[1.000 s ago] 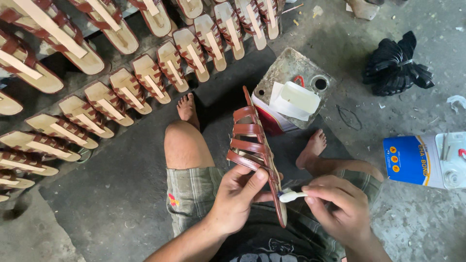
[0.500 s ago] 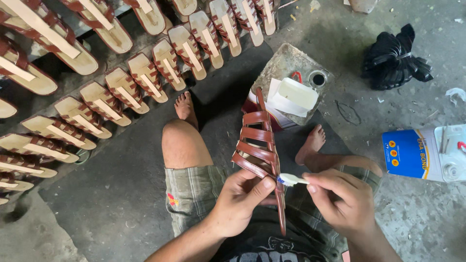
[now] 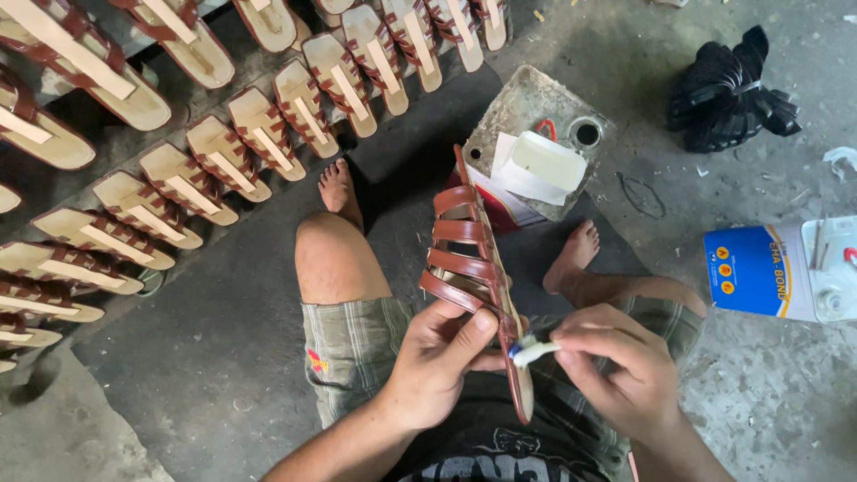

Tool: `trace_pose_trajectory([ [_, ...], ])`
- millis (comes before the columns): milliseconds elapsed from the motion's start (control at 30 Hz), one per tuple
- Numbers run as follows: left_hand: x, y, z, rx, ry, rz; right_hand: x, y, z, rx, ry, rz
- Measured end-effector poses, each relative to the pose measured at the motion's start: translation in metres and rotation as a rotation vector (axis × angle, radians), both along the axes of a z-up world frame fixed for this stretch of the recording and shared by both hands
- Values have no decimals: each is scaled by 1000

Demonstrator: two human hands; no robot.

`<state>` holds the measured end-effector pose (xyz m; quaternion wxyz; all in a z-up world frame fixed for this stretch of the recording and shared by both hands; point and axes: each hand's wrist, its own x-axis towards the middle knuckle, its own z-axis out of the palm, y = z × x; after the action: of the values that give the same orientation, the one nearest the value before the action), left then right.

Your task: The person sits on the floor and applies glue to the edges of brown leather sandals using a toothbrush. They repeatedly dip the brush into a container of glue and spread it along the seams of the sandal straps and sole. Finished sandals are placed on a nearby rack.

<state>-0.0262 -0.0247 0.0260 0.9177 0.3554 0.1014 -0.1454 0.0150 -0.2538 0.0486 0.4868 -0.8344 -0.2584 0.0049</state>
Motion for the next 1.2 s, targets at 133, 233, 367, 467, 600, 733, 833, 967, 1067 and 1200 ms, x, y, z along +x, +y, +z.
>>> trace_pose_trajectory([
  [133, 3, 1, -5, -103, 26, 86, 2, -9, 4, 17, 16, 117],
  [233, 10, -3, -10, -201, 85, 150, -2, -10, 0, 13, 5, 101],
  [367, 26, -11, -13, -255, 146, 168, -1, 16, -31, 7, -277, -64],
  [467, 35, -1, -19, -119, 194, -139, 10, 19, -61, 38, -343, -360],
  [600, 28, 4, -23, 974, -313, -158, 42, -13, -98, 265, 65, -343],
  [733, 35, 9, -29, 1445, -922, 230, 57, -37, -127, 300, 90, -299],
  [833, 46, 5, -34, 1495, -945, 240, 56, -41, -130, 232, 79, -321],
  [967, 51, 0, -41, 1453, -878, 236, 48, -34, -108, 251, 281, -312],
  [1067, 52, -2, -49, 1393, -727, 163, 55, -27, -89, 223, 322, -314],
  [1200, 45, 6, -56, 1336, -574, 219, 120, -16, -98, -71, 85, -348],
])
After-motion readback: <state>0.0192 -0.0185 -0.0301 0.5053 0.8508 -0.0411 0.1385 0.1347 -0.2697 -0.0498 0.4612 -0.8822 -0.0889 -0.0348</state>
